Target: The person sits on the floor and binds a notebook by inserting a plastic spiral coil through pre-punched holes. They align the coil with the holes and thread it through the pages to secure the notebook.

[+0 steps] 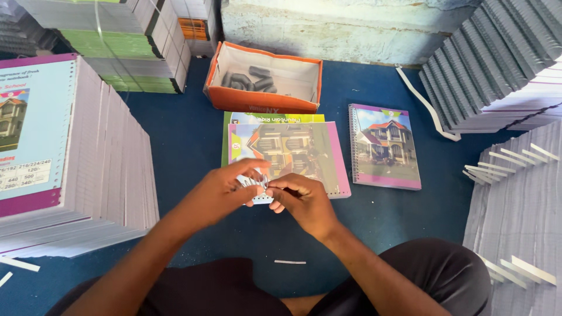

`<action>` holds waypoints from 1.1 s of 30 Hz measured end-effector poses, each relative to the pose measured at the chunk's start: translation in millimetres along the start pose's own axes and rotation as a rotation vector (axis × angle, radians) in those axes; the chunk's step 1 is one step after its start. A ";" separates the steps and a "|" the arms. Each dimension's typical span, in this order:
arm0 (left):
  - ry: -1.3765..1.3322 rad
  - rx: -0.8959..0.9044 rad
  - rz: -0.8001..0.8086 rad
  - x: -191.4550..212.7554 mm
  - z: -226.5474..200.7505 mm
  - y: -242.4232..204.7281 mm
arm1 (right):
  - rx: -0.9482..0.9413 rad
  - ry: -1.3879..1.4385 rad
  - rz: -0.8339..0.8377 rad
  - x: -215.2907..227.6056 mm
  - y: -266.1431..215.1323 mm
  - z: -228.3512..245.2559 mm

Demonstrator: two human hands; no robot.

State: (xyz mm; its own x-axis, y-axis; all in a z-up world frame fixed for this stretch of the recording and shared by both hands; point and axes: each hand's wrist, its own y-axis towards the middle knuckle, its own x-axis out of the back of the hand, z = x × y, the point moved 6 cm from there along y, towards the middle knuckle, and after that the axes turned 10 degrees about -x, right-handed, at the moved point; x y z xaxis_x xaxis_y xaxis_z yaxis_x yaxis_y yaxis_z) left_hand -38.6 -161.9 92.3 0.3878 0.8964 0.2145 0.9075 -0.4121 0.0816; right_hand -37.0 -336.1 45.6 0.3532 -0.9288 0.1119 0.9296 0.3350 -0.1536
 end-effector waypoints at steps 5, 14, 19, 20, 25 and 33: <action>0.279 -0.111 -0.024 -0.5 -12.4 1.3 | -0.065 0.066 0.031 1.8 2.0 -1.0; 0.575 -0.436 -0.063 -8.5 -24.3 -3.9 | -0.150 0.272 0.034 4.7 12.5 -13.9; 0.803 -0.530 -0.034 -14.6 -28.0 -1.4 | -0.336 0.478 0.021 8.8 13.3 -26.2; 0.816 -0.564 -0.048 -15.0 -29.9 -1.8 | -0.369 0.516 0.023 9.5 13.4 -27.6; 0.901 -0.631 -0.049 -17.8 -30.1 -2.2 | -0.474 0.675 0.059 9.8 14.5 -33.4; 0.759 -0.551 -0.056 -15.7 -26.1 -0.4 | -0.520 0.701 0.077 7.3 12.4 -35.7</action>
State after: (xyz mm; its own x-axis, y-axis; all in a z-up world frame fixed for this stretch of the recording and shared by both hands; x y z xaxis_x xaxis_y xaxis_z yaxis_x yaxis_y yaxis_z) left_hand -49.3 -180.1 114.3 -0.0396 0.6514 0.7577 0.6423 -0.5643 0.5187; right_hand -26.7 -344.3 9.4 0.1078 -0.8474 -0.5199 0.6796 0.4445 -0.5836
